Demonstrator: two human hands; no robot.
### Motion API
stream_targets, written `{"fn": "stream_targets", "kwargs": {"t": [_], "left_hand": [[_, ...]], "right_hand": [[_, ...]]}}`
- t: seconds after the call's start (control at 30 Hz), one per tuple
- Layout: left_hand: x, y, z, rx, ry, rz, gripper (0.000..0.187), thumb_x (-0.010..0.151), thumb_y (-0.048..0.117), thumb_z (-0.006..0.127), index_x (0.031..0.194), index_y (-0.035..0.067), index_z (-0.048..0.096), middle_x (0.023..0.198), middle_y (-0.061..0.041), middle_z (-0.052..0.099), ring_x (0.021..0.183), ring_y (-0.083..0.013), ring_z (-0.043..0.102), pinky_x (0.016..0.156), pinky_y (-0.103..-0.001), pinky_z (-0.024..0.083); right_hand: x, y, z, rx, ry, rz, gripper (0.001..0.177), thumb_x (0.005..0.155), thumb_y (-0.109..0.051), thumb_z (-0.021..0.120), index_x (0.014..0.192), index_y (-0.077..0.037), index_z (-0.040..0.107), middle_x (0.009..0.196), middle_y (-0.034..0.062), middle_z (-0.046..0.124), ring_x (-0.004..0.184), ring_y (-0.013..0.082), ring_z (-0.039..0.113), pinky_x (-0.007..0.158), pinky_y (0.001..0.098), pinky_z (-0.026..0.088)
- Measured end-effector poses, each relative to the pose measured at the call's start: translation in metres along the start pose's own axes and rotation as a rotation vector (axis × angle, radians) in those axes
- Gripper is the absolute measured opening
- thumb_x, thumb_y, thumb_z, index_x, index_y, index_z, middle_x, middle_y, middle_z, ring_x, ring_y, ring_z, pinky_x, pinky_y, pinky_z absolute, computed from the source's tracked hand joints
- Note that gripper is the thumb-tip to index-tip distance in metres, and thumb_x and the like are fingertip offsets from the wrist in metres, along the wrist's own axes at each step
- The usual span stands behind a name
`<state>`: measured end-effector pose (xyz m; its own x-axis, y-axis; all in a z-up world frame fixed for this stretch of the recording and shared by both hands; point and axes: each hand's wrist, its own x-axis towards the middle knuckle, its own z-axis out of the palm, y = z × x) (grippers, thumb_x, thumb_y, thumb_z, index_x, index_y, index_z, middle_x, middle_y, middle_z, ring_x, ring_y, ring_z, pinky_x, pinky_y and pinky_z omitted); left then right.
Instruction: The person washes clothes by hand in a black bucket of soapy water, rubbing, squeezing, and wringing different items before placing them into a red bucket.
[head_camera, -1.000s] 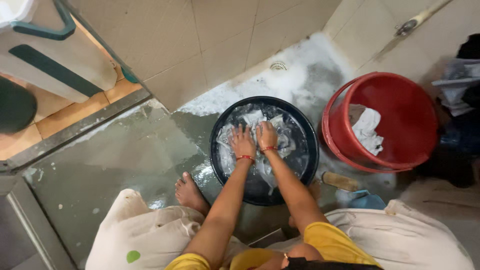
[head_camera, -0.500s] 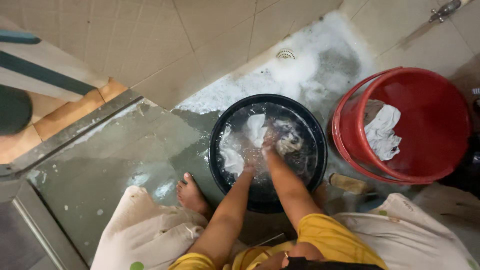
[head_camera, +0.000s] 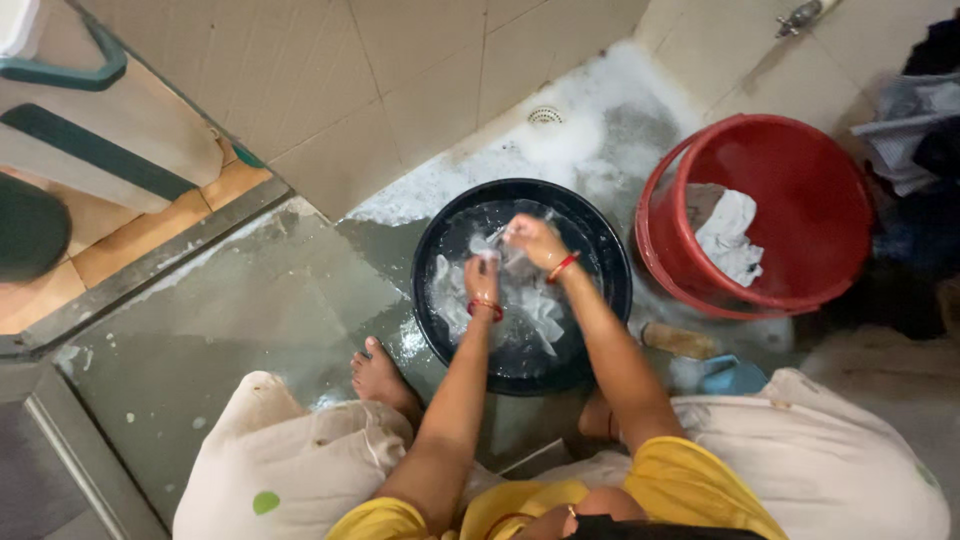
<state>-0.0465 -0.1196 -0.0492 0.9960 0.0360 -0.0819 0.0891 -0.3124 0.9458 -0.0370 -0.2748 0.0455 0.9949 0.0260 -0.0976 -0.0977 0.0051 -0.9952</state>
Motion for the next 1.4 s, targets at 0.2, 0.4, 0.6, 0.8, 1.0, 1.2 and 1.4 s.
{"fn": "stream_targets", "kwargs": {"t": [0.2, 0.4, 0.6, 0.8, 1.0, 1.2, 1.4], "left_hand": [[0.019, 0.012, -0.035, 0.216, 0.153, -0.233, 0.052, 0.082, 0.035, 0.082, 0.117, 0.001, 0.064, 0.116, -0.026, 0.068, 0.111, -0.0435, 0.064, 0.094, -0.047, 0.049], [0.015, 0.03, -0.037, 0.177, 0.085, -0.194, 0.052, 0.071, 0.03, 0.083, 0.113, 0.004, 0.068, 0.114, -0.02, 0.073, 0.106, -0.0396, 0.069, 0.091, -0.044, 0.053], [0.038, 0.046, -0.034, 0.089, -0.16, -0.239, 0.039, 0.085, 0.024, 0.066, 0.122, 0.014, 0.073, 0.109, -0.017, 0.078, 0.102, -0.0305, 0.075, 0.089, -0.039, 0.057], [0.065, 0.079, -0.076, 0.208, -0.267, 0.49, 0.056, 0.074, 0.023, 0.081, 0.126, 0.009, 0.067, 0.124, -0.019, 0.069, 0.112, -0.0352, 0.066, 0.094, -0.04, 0.05], [0.034, 0.154, -0.123, 0.44, -0.344, 0.107, 0.05, 0.085, 0.042, 0.074, 0.129, 0.018, 0.073, 0.121, -0.015, 0.072, 0.113, -0.0349, 0.068, 0.097, -0.042, 0.053], [0.036, 0.15, -0.108, 0.818, -0.495, -0.098, 0.059, 0.082, 0.05, 0.078, 0.121, 0.006, 0.074, 0.123, -0.023, 0.069, 0.116, -0.0376, 0.067, 0.098, -0.044, 0.054], [0.054, 0.155, -0.077, 0.75, -0.569, -0.071, 0.058, 0.081, 0.049, 0.078, 0.12, 0.006, 0.074, 0.125, -0.024, 0.069, 0.119, -0.0375, 0.066, 0.101, -0.045, 0.052]], "right_hand": [[-0.088, -0.26, 0.018, -0.189, -0.016, -0.213, 0.007, 0.102, -0.01, 0.068, 0.103, -0.003, 0.067, 0.088, -0.0072, 0.065, 0.081, -0.0006, 0.057, 0.072, 0.0184, 0.046], [-0.139, -0.389, 0.048, -0.401, 0.168, -0.484, 0.011, 0.103, -0.012, 0.069, 0.104, 0.0, 0.07, 0.087, -0.0049, 0.065, 0.078, 0.0015, 0.053, 0.069, 0.0199, 0.043], [-0.15, -0.384, 0.046, -0.369, 0.225, -0.766, 0.013, 0.108, -0.011, 0.069, 0.103, 0.0, 0.064, 0.103, -0.0012, 0.056, 0.092, 0.007, 0.051, 0.083, 0.023, 0.043], [-0.136, -0.325, 0.04, -0.208, 0.312, -0.486, 0.012, 0.107, -0.016, 0.064, 0.102, -0.005, 0.062, 0.09, -0.0028, 0.056, 0.082, 0.0044, 0.049, 0.076, 0.021, 0.042], [-0.137, -0.299, 0.046, -0.477, 0.309, -0.521, 0.015, 0.106, -0.016, 0.065, 0.1, -0.003, 0.065, 0.09, 0.0029, 0.058, 0.082, 0.0074, 0.051, 0.073, 0.0248, 0.044], [-0.143, -0.338, 0.038, -0.811, 0.436, -0.376, 0.011, 0.106, -0.013, 0.063, 0.108, -0.002, 0.066, 0.078, 0.0159, 0.062, 0.068, 0.0209, 0.062, 0.065, 0.0315, 0.044], [-0.172, -0.381, 0.008, -0.826, 0.413, -0.667, 0.018, 0.1, 0.002, 0.056, 0.11, -0.005, 0.068, 0.094, 0.014, 0.072, 0.079, 0.0198, 0.068, 0.072, 0.0307, 0.052]]}}
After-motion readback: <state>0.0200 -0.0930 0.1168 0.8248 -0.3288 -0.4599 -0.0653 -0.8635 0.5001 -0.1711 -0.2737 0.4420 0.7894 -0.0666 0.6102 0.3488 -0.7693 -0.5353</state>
